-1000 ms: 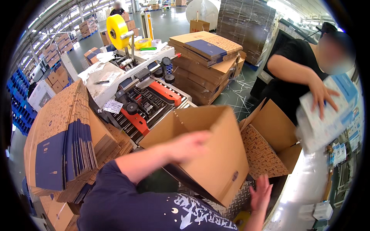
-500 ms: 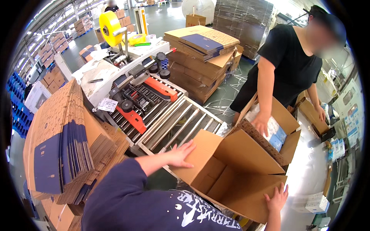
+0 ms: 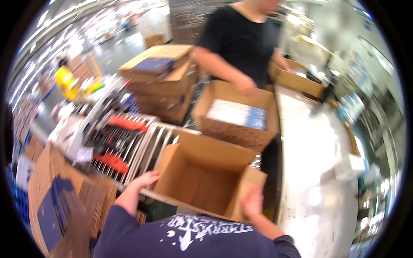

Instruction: The person packs multiple cardboard boxes by placing stacks of packaged blue items inside them and then placing the filled boxes onto a conveyor belt.

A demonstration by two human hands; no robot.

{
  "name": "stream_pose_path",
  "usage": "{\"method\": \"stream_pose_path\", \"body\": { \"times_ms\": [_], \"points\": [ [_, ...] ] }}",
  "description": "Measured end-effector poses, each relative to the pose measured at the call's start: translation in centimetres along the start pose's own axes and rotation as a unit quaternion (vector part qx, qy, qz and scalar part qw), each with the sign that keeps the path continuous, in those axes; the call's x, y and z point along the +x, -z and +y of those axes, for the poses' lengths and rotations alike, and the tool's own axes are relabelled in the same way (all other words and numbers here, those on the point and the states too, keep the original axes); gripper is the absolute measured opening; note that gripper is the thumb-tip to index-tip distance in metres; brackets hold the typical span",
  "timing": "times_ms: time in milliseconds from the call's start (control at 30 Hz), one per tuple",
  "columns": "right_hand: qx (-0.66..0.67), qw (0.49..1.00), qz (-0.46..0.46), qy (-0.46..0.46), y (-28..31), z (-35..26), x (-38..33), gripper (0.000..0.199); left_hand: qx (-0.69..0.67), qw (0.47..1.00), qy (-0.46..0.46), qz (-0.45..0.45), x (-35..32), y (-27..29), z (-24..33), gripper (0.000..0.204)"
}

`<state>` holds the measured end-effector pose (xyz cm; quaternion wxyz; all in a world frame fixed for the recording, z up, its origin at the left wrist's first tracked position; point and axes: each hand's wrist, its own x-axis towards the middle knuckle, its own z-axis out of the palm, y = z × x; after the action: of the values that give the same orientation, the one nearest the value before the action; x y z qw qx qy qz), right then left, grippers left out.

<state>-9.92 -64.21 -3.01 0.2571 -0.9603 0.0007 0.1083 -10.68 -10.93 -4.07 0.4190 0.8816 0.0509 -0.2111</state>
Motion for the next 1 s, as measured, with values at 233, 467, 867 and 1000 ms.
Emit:
{"method": "stream_pose_path", "body": {
  "times_ms": [233, 467, 867, 1000],
  "points": [
    [-0.114, 0.976, -0.186, 0.013, 12.3, 1.5, 1.0, 0.068, -0.07, 0.987, 0.017, -0.142, 0.5, -7.9, 7.0, 0.063],
    [-0.002, 0.94, 0.335, -0.064, 36.0, 17.5, 2.6, 0.054, 0.168, 0.958, 0.064, -0.223, 1.0, -13.2, 12.1, 0.083],
    [-0.114, 0.95, 0.231, -0.175, 38.4, 25.6, 9.8, 0.068, 0.571, 0.655, 0.159, -0.469, 7.5, -11.9, 18.2, 0.073],
    [-0.122, 0.968, 0.218, -0.021, 33.9, 22.7, 4.6, 0.059, 0.711, 0.518, 0.041, -0.474, 10.0, -15.3, 28.0, 0.06]
  ]
}}
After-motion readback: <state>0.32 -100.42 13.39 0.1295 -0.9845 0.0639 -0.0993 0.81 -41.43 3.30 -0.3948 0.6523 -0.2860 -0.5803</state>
